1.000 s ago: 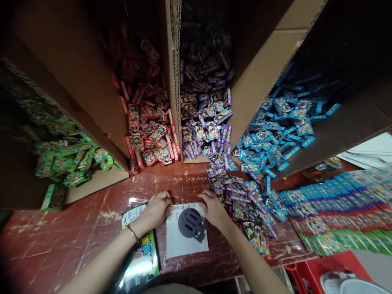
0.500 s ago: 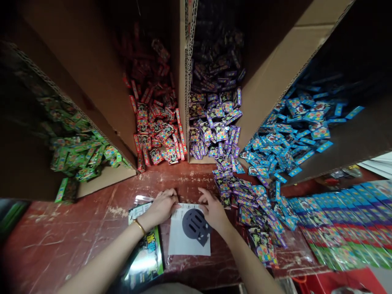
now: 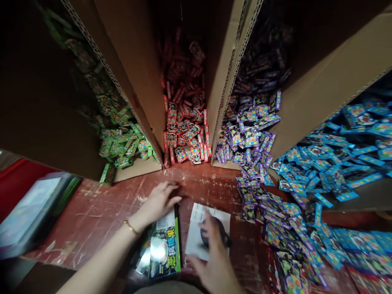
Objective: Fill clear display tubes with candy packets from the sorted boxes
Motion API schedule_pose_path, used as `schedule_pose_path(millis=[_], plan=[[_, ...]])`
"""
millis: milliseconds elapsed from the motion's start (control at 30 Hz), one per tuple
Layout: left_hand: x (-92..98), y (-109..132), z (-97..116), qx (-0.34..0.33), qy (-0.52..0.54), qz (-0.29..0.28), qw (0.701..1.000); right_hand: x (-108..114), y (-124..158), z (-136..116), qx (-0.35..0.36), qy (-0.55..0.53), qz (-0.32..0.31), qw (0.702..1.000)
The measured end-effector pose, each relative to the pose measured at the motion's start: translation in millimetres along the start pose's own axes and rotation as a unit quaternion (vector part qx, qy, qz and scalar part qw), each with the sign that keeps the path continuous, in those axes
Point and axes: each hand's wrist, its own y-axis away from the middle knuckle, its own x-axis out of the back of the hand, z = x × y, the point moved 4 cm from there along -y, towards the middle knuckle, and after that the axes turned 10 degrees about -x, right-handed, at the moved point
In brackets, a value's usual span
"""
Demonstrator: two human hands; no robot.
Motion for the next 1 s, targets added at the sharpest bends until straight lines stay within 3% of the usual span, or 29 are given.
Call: schedule_pose_path(millis=[100, 233, 333, 400, 500, 600, 767, 1000], plan=[[17.2, 31.1, -29.9, 0.068, 0.012, 0.059, 0.996, -51.4, 17.4, -7.8, 0.056, 0.074, -0.145, 0.985], [14.7, 59.4, -36.5, 0.094, 0.092, 0.108, 0.985, -70.9, 25.2, 7.8, 0.075, 0.090, -0.183, 0.976], [5.7, 69.1, -22.5, 0.100, 0.193, 0.123, 0.968, -65.1, 31.7, 15.6, 0.093, 0.056, -0.182, 0.977], [-2.2, 71.5, -10.6, 0.108, 0.262, 0.121, 0.951, -50.9, 30.8, 11.3, 0.066, 0.014, -0.150, 0.986], [-14.5, 69.1, 7.1, 0.109, 0.336, 0.121, 0.928, -14.9, 11.6, -13.3, 0.003, -0.094, -0.033, 0.995], [-23.7, 60.3, 22.8, 0.095, 0.376, 0.135, 0.912, 15.5, -24.7, -46.2, -0.012, -0.174, 0.060, 0.983], [-30.3, 45.7, 39.3, 0.079, 0.390, 0.153, 0.905, 10.3, -76.6, -66.9, 0.007, -0.199, -0.069, 0.978], [-33.9, 40.9, 39.6, 0.082, 0.386, 0.152, 0.906, -2.9, -83.6, -58.0, 0.039, -0.172, -0.117, 0.977]])
